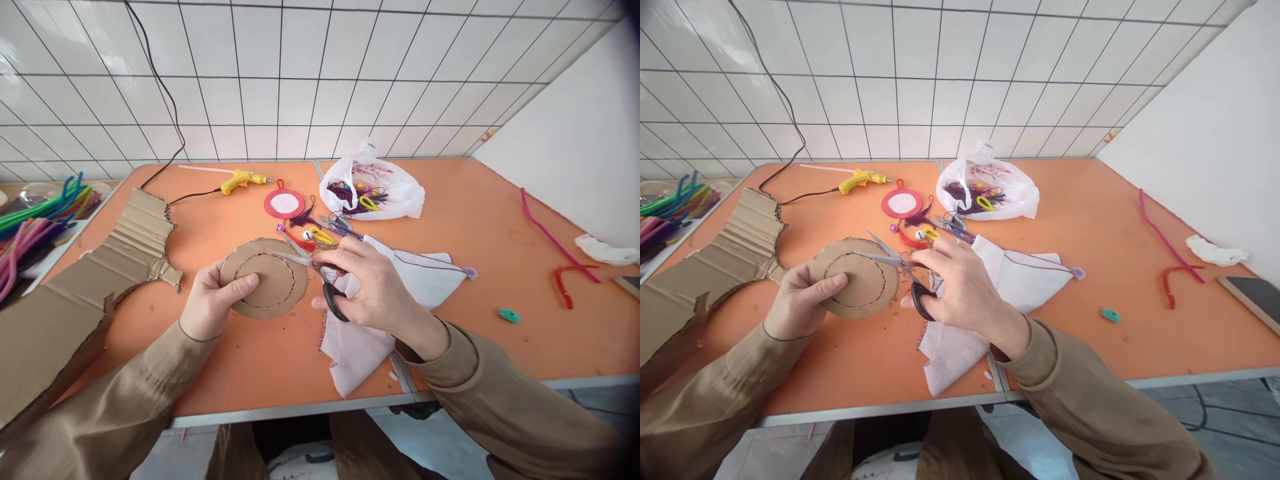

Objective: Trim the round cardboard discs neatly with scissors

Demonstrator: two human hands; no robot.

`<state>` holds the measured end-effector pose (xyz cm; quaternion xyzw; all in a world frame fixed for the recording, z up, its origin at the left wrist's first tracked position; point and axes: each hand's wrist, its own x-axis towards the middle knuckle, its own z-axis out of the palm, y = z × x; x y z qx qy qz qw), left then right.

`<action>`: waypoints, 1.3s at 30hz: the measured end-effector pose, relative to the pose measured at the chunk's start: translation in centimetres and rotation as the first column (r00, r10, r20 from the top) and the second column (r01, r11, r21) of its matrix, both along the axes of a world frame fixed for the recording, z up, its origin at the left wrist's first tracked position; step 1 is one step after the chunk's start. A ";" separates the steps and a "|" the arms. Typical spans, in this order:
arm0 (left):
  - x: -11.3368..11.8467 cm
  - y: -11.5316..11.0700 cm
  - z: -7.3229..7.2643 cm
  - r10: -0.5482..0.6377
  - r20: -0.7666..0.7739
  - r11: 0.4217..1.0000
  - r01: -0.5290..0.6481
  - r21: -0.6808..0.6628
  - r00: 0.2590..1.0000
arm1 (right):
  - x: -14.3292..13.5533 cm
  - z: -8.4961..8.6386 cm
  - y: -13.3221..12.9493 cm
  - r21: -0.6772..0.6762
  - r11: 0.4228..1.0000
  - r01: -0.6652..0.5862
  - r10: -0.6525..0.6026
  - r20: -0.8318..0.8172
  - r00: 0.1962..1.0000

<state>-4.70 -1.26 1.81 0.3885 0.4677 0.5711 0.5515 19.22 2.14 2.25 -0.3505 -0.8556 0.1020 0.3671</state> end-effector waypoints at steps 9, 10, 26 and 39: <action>-0.3 0.1 0.0 -0.028 -0.012 0.999 0.028 -0.039 1.000 | 0.2 0.1 -0.2 -0.042 0.999 0.004 -0.003 0.026 1.000; -0.2 -0.1 0.2 -0.021 -0.004 0.998 0.021 -0.052 1.000 | 0.2 0.1 -0.2 -0.044 0.999 0.004 -0.003 0.030 1.000; 0.0 -0.1 0.9 -0.024 0.078 0.991 0.035 -0.132 0.997 | 0.6 0.0 -0.3 0.022 0.999 -0.026 0.025 0.059 0.998; 0.0 0.0 1.0 -0.042 0.130 0.983 0.065 -0.171 0.991 | 0.3 0.1 -0.4 0.029 0.998 -0.064 0.064 0.020 0.998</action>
